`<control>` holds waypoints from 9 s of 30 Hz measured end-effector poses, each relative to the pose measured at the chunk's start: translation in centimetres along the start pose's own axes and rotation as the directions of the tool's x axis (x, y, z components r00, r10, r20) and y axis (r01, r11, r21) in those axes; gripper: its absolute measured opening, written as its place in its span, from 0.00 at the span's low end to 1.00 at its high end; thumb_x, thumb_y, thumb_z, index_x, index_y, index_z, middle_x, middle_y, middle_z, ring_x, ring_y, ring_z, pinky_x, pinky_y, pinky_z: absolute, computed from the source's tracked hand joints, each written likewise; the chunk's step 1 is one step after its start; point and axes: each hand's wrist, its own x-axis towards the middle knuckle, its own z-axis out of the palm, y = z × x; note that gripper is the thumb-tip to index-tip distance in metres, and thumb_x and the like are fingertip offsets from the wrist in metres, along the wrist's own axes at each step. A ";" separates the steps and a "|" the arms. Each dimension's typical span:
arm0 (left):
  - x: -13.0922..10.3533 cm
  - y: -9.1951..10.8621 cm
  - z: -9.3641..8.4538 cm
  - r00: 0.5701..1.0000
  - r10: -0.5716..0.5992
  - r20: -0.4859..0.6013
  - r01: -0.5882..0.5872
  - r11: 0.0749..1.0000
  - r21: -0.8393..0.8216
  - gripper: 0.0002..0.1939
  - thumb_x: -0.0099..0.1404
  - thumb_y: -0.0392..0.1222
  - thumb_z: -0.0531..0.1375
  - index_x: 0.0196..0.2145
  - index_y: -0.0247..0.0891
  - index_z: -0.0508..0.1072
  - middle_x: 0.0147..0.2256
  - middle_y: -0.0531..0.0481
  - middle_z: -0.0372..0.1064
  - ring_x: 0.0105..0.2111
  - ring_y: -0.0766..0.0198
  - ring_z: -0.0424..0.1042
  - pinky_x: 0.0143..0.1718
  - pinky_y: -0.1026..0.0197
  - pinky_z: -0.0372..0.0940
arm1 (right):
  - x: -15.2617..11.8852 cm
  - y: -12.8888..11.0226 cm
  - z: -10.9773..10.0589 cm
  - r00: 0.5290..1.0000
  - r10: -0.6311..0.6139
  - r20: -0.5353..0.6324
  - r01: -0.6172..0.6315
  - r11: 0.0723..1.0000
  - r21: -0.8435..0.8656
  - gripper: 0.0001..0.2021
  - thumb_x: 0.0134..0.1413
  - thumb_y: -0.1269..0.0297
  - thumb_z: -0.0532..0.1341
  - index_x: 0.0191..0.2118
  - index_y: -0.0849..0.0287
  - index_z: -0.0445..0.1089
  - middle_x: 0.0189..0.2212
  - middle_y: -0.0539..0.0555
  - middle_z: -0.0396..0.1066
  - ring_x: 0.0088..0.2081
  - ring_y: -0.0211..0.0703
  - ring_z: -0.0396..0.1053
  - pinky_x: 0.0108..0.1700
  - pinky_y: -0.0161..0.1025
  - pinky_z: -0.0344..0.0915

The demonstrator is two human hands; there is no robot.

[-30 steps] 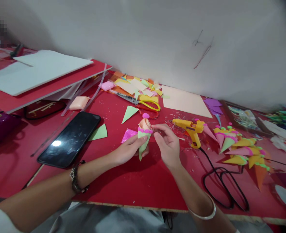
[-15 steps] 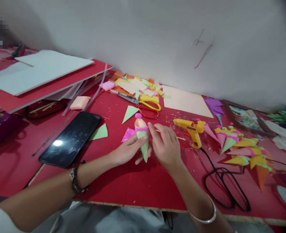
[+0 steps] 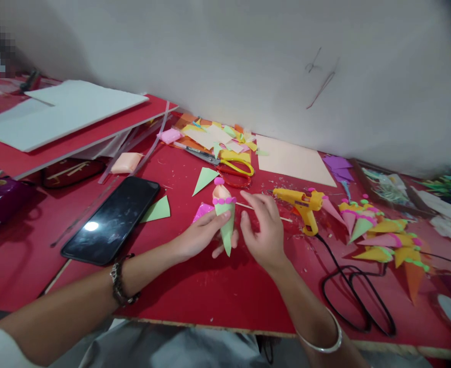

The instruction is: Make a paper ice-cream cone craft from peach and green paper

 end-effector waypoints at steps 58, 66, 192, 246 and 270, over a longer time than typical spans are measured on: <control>-16.6 3.9 -12.9 0.895 0.122 -0.429 0.429 0.027 0.903 0.46 0.54 0.58 0.53 0.59 0.37 0.31 0.60 0.40 0.36 0.58 0.52 0.41 0.54 0.52 0.42 | -0.2 0.3 1.2 0.814 0.455 0.361 -0.559 0.441 0.702 0.16 0.48 0.62 0.60 0.45 0.50 0.63 0.42 0.49 0.69 0.44 0.39 0.66 0.45 0.35 0.62; -14.4 4.3 -11.9 0.878 0.287 -0.384 0.382 0.064 0.922 0.44 0.53 0.55 0.56 0.59 0.35 0.38 0.59 0.38 0.40 0.56 0.45 0.45 0.52 0.45 0.46 | -0.1 0.2 1.1 0.827 0.449 0.337 -0.548 0.515 0.659 0.16 0.47 0.62 0.60 0.45 0.51 0.63 0.42 0.50 0.69 0.42 0.39 0.66 0.43 0.36 0.63; -0.3 0.5 -1.5 0.943 0.220 -0.251 -0.105 0.909 0.403 0.13 0.59 0.45 0.54 0.40 0.36 0.64 0.35 0.53 0.65 0.34 0.68 0.64 0.36 0.67 0.60 | 0.0 0.4 1.6 0.851 0.458 0.256 -0.495 0.542 0.679 0.11 0.48 0.67 0.57 0.40 0.53 0.69 0.38 0.50 0.68 0.39 0.37 0.66 0.43 0.36 0.61; -0.9 1.3 -1.0 0.989 0.141 -0.046 -0.120 0.940 0.320 0.11 0.61 0.46 0.48 0.30 0.34 0.61 0.23 0.54 0.57 0.24 0.69 0.59 0.28 0.65 0.57 | 0.0 0.3 0.8 0.752 0.593 0.288 -0.613 0.469 0.636 0.12 0.49 0.58 0.56 0.36 0.58 0.72 0.14 0.43 0.54 0.16 0.28 0.47 0.18 0.29 0.45; -0.9 1.2 -1.0 0.991 0.130 -0.040 -0.113 0.951 0.287 0.09 0.62 0.43 0.48 0.31 0.35 0.60 0.21 0.55 0.56 0.24 0.69 0.57 0.29 0.65 0.56 | 0.0 0.6 1.5 0.774 0.540 0.331 -0.594 0.439 0.674 0.09 0.47 0.65 0.58 0.36 0.56 0.71 0.33 0.50 0.71 0.33 0.36 0.67 0.38 0.35 0.63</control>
